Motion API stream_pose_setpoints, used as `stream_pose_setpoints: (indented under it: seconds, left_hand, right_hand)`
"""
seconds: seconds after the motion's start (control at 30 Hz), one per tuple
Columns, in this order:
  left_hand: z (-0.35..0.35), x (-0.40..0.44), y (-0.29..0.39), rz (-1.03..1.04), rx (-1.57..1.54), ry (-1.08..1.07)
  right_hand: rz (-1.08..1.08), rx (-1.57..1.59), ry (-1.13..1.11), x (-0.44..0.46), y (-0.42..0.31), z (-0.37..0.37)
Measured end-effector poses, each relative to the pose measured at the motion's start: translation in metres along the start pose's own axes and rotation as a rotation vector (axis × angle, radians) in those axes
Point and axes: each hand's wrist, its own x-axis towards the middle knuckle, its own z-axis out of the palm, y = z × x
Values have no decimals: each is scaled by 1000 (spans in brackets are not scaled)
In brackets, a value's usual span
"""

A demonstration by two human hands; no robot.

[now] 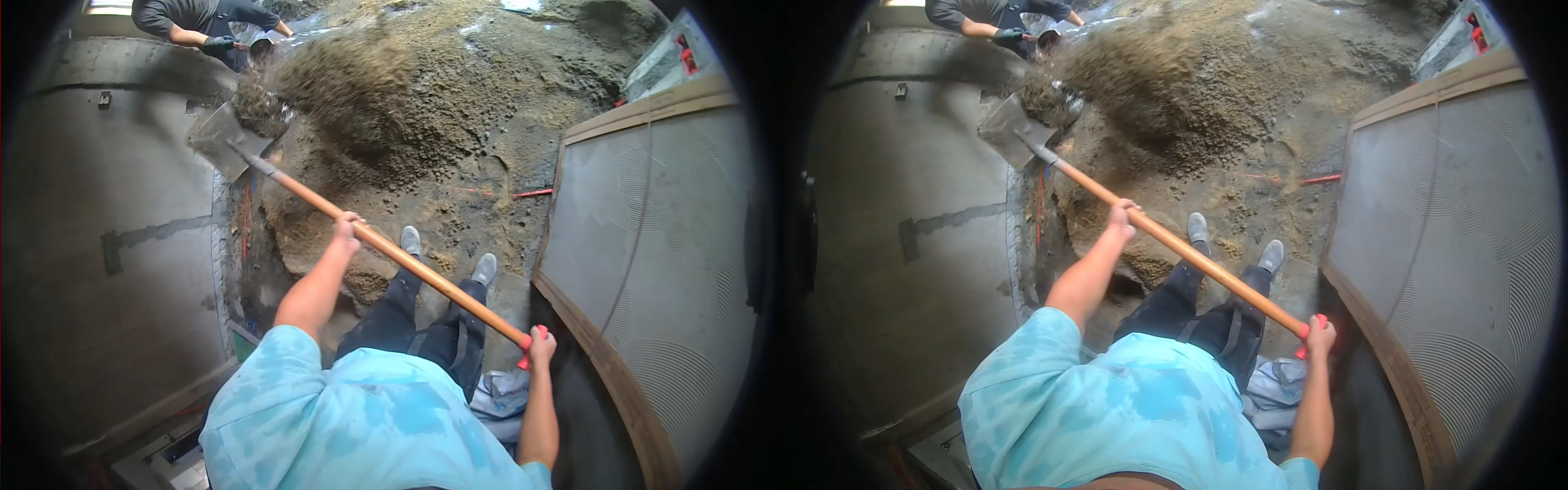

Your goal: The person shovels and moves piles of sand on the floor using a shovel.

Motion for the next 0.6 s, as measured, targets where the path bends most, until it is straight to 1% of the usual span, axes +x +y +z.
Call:
stream_pose_setpoints:
  seconds: [0.03, 0.07, 0.13, 0.2, 0.23, 0.27, 0.3, 0.33, 0.37, 0.4, 0.43, 0.47, 0.5, 0.53, 0.57, 0.6]
  left_hand:
    - [-8, -3, 4, 13, -60, -54]
    - [-14, -8, 4, -33, -94, -20]
    - [-34, 1, -15, -104, -171, 138]
    - [-40, -6, -50, -197, -163, 157]
    - [-39, -7, -72, -246, -168, 167]
    - [-39, 1, -103, -287, -182, 177]
    - [-21, -17, -123, -377, -225, 129]
    - [-7, -21, -149, -447, -285, 97]
    - [16, -40, -167, -512, -349, 55]
    - [34, -47, -193, -627, -357, 10]
    - [66, -80, -194, -687, -387, -99]
    - [74, -58, -254, -799, -492, -172]
    - [107, -92, -240, -841, -513, -89]
    - [129, -100, -258, -834, -533, -113]
    - [148, -122, -239, -874, -571, -91]
    - [163, -126, -249, -868, -622, -133]
  right_hand:
    - [-149, -20, 61, -15, -12, -2]
    - [-197, -23, 116, -23, -8, -3]
    - [-314, 12, 176, -53, -15, -17]
    - [-209, 158, 135, -73, -23, -48]
    - [-196, 222, 141, -76, -22, -67]
    - [-170, 159, 161, -91, -49, -95]
    - [-213, 129, 236, -97, -54, -120]
    - [-262, 127, 282, -110, -75, -146]
    - [-281, -14, 290, -121, -92, -179]
    - [-323, -121, 341, -130, -108, -210]
    - [-384, -162, 422, -142, -126, -238]
    - [-398, -281, 493, -152, -147, -268]
    - [-332, -287, 506, -154, -163, -307]
    - [-650, -269, 481, -160, -190, -328]
    - [-622, -309, 475, -167, -217, -357]
    - [-591, -346, 478, -170, -246, -373]
